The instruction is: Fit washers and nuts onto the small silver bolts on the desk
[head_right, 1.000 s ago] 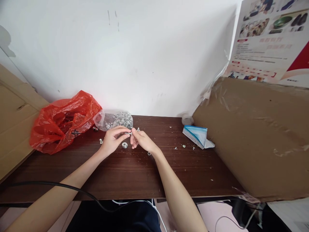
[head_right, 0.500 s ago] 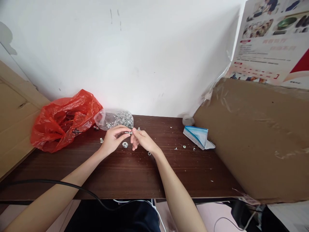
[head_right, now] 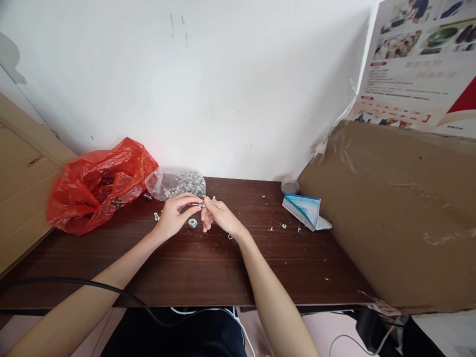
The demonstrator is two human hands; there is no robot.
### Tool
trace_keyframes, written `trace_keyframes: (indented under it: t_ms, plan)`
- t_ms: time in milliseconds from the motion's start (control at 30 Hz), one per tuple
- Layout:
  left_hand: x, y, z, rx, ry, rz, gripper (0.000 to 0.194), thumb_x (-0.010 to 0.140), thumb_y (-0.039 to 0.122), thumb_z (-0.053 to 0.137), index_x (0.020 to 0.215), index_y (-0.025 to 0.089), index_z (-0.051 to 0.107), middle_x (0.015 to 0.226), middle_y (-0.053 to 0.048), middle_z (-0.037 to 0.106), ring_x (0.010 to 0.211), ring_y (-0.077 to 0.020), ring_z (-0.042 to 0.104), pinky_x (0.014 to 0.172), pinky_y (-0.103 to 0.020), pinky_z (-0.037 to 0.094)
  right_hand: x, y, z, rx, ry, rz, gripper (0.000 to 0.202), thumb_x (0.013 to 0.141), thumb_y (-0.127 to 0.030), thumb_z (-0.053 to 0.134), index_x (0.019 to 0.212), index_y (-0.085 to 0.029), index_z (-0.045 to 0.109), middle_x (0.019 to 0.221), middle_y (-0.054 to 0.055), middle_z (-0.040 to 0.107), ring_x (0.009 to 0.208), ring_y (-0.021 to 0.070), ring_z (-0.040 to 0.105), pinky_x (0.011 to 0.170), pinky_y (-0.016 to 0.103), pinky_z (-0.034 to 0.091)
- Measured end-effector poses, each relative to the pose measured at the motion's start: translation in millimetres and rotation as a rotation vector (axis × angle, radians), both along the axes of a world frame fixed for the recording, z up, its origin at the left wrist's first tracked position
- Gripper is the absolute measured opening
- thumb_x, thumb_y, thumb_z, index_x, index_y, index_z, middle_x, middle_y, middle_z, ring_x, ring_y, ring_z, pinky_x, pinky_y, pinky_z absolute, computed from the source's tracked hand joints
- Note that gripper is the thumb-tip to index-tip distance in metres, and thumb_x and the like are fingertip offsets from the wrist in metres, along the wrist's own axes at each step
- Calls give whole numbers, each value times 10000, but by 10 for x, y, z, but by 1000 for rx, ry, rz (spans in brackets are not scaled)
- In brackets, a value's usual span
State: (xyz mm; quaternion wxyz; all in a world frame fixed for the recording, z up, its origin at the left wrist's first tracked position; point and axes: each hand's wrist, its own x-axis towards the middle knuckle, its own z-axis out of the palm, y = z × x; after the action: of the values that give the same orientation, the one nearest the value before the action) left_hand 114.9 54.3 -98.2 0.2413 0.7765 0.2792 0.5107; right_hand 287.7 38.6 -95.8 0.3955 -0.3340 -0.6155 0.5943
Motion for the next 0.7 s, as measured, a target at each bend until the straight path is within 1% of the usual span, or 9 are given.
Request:
trace_keyframes:
  t_ms: [33, 133, 200, 267, 367, 433, 500, 600, 700]
  plan:
    - [2, -2, 3, 2, 0, 3, 127, 842, 212, 640, 937, 180, 718, 923, -61, 696, 849, -168, 654, 788, -301, 530, 2, 2, -1, 7, 1, -8, 501, 884, -636, 424, 718, -176, 532, 453, -41, 550, 440, 122, 575, 525, 259, 452]
    - [6, -5, 8, 9, -5, 18, 126, 842, 218, 640, 935, 178, 715, 915, -62, 695, 841, -168, 652, 770, -297, 532, 4, 3, -1, 36, 3, -19, 412, 859, -594, 526, 770, -191, 514, 465, -60, 562, 441, 116, 565, 530, 250, 445]
    - [6, -6, 8, 16, 3, 13, 123, 847, 210, 632, 931, 178, 715, 921, -61, 696, 842, -166, 652, 774, -296, 531, 1, 1, 2, 23, -9, -16, 467, 874, -622, 464, 721, -184, 520, 414, -57, 522, 413, 116, 541, 519, 256, 444]
    - [5, -8, 8, 21, 11, 9, 118, 845, 204, 635, 927, 179, 716, 918, -57, 697, 843, -165, 652, 791, -300, 528, -3, -2, 6, 6, -18, -24, 514, 886, -646, 404, 721, -177, 535, 415, -47, 527, 413, 120, 546, 514, 261, 444]
    - [1, -9, 9, 22, 11, 25, 116, 843, 198, 638, 928, 176, 713, 914, -57, 696, 847, -165, 651, 792, -299, 526, -8, -5, 9, -5, -17, -10, 448, 859, -620, 497, 763, -184, 527, 451, -53, 553, 430, 119, 556, 515, 256, 442]
    - [-2, -8, 8, 21, 10, 29, 116, 846, 197, 633, 928, 175, 712, 919, -58, 694, 850, -165, 650, 788, -297, 526, -9, -6, 11, -15, -19, -2, 476, 867, -633, 466, 729, -181, 523, 430, -52, 531, 421, 118, 545, 512, 259, 439]
    - [-3, -6, 8, 21, 10, 26, 114, 847, 202, 635, 929, 178, 710, 919, -58, 692, 850, -165, 648, 789, -299, 526, -9, -7, 15, -17, -16, -17, 490, 873, -645, 437, 748, -180, 525, 441, -49, 536, 432, 121, 549, 516, 262, 441]
    - [-4, -4, 6, 23, 9, 24, 120, 855, 221, 628, 936, 183, 708, 913, -57, 689, 848, -164, 644, 787, -300, 525, -8, -13, 26, 10, -20, -15, 422, 841, -611, 536, 797, -192, 512, 480, -65, 547, 463, 116, 556, 542, 258, 446]
    - [-3, -3, 0, 28, 8, 24, 127, 863, 240, 620, 933, 182, 709, 912, -59, 692, 840, -165, 645, 780, -303, 525, -11, -18, 32, 14, -45, -18, 480, 867, -641, 456, 739, -182, 522, 465, -53, 519, 464, 117, 547, 544, 265, 443]
